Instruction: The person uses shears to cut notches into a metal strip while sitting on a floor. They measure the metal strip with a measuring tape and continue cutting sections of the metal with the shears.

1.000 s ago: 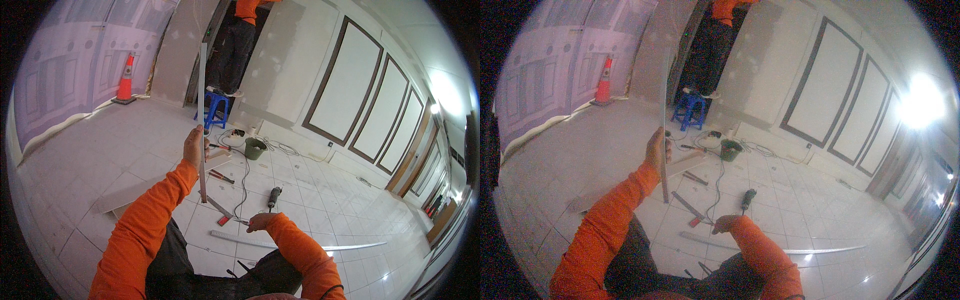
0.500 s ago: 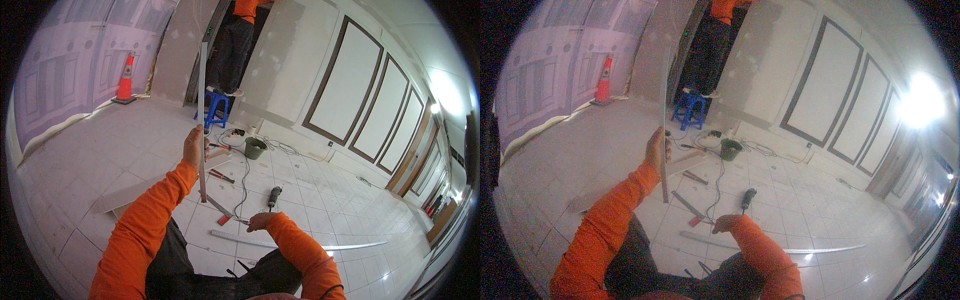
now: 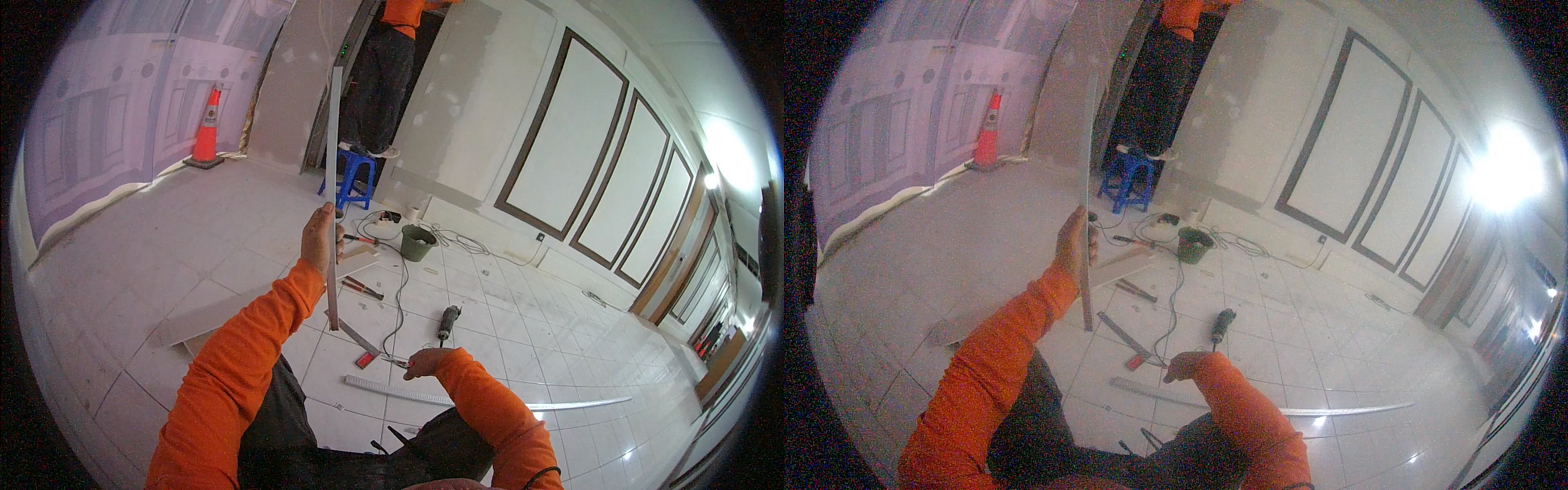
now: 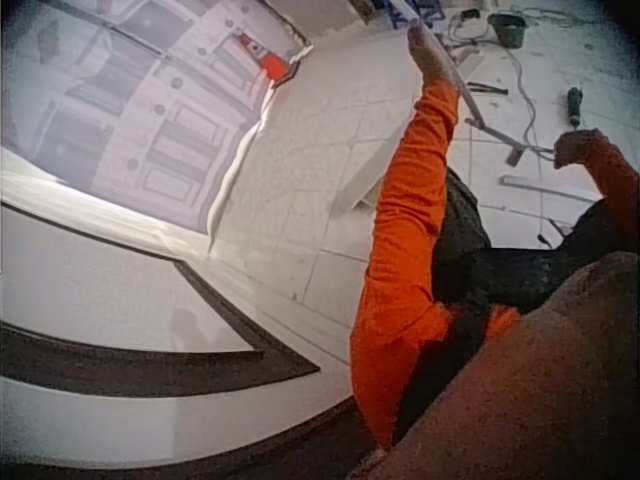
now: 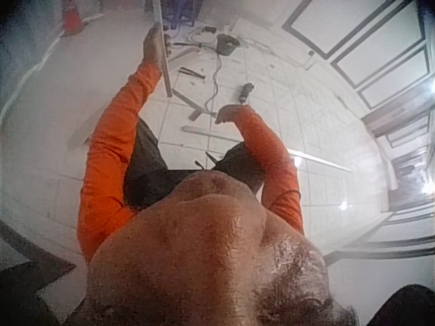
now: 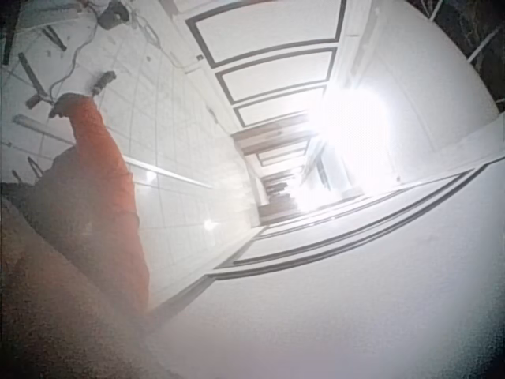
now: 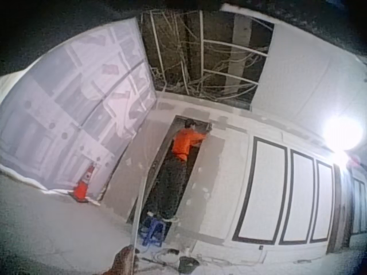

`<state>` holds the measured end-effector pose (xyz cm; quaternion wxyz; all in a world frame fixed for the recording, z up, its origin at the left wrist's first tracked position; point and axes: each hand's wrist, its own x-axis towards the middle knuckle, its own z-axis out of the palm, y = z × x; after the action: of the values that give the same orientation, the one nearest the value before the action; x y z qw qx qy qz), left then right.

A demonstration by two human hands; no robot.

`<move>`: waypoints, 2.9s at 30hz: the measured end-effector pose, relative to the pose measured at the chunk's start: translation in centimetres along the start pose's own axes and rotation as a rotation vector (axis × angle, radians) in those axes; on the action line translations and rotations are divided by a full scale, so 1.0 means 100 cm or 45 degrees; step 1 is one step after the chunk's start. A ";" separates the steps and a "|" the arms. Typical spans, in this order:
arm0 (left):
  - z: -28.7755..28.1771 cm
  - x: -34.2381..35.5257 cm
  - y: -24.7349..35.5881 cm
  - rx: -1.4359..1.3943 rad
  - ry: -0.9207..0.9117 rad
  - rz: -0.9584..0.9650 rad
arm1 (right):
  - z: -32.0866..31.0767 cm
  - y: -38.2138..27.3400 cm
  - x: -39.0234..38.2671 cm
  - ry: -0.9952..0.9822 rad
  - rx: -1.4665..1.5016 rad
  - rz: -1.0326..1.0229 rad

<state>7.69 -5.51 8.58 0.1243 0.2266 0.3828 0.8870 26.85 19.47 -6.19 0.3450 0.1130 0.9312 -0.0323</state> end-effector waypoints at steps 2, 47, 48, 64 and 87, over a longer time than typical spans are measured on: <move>0.000 0.000 0.000 0.019 0.002 0.001 | 0.002 0.002 0.000 0.048 0.030 -0.002; -0.047 0.046 0.013 -0.383 0.399 0.127 | -0.034 -0.002 -0.024 1.327 0.430 -0.144; -0.055 0.050 0.014 -0.386 0.399 0.160 | -0.043 -0.016 -0.042 1.374 0.507 -0.213; -0.050 0.037 0.006 -0.414 0.260 0.205 | -0.030 -0.127 -0.086 0.920 0.826 -0.350; -0.038 0.033 0.005 -0.363 0.054 0.180 | -0.028 -0.129 -0.079 0.894 1.002 -0.492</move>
<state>2.93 -6.90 7.71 0.0841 0.2143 0.2386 0.9435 27.91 5.82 0.84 -0.0662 0.0645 0.9117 -0.4003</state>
